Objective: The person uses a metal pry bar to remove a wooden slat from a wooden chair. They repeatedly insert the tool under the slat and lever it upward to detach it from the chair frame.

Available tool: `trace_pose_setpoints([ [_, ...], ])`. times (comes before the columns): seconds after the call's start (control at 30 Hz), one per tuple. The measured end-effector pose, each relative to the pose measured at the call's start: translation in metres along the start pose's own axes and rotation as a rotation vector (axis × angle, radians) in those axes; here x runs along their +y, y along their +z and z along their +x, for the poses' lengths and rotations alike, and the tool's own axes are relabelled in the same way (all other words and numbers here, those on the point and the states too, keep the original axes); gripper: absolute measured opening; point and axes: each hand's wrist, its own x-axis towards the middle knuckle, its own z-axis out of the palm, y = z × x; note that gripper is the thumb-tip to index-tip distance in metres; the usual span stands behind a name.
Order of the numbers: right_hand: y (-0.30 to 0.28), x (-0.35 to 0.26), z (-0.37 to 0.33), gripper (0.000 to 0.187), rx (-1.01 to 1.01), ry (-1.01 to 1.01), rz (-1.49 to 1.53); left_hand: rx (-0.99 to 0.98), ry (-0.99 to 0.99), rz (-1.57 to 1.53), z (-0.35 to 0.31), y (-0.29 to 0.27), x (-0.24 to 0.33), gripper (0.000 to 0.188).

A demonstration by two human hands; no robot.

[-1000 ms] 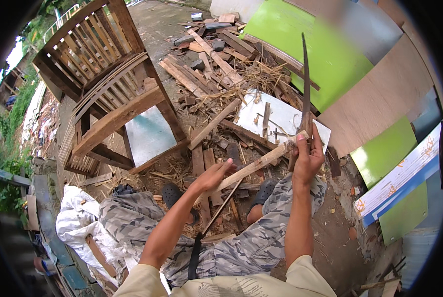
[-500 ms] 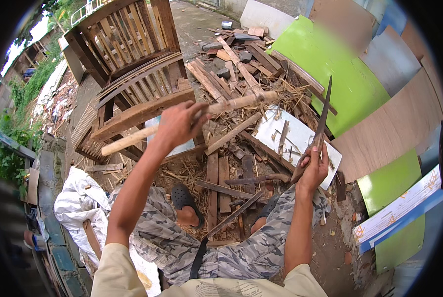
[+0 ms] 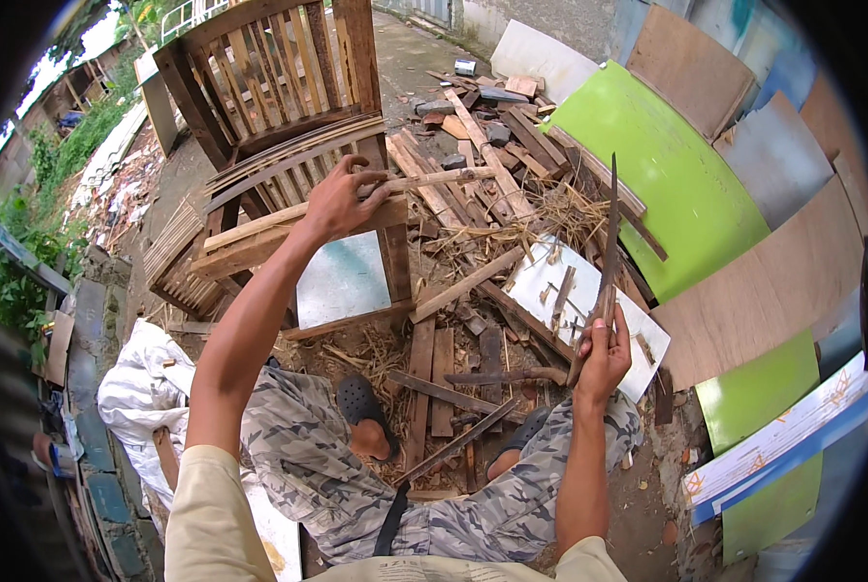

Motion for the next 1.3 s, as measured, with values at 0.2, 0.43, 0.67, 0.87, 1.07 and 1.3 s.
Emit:
trace_pose_setpoints([
  [0.2,0.011,0.008,-0.013,0.049,-0.227,-0.07,-0.032,-0.115,-0.39,0.048,0.024,0.007,0.004,0.094],
  [0.43,0.016,0.012,-0.02,0.047,-0.306,-0.066,-0.057,-0.244,-0.392,0.083,0.012,-0.008,-0.007,0.095],
  [0.67,0.012,0.008,-0.023,0.052,-0.364,-0.062,-0.1,-0.284,-0.413,0.12,0.008,-0.011,-0.008,0.093],
  [0.87,0.02,0.0,-0.051,0.063,-0.533,-0.107,-0.028,-0.324,-0.368,-0.148,0.029,0.004,-0.006,0.119],
  [1.07,0.049,-0.012,-0.091,0.062,-0.603,-0.206,-0.146,-0.652,-0.419,-0.231,0.039,-0.007,0.004,0.149],
  [1.3,0.059,-0.02,-0.105,0.058,-0.6,-0.211,-0.166,-0.694,-0.424,-0.221,0.035,-0.009,-0.005,0.149],
])
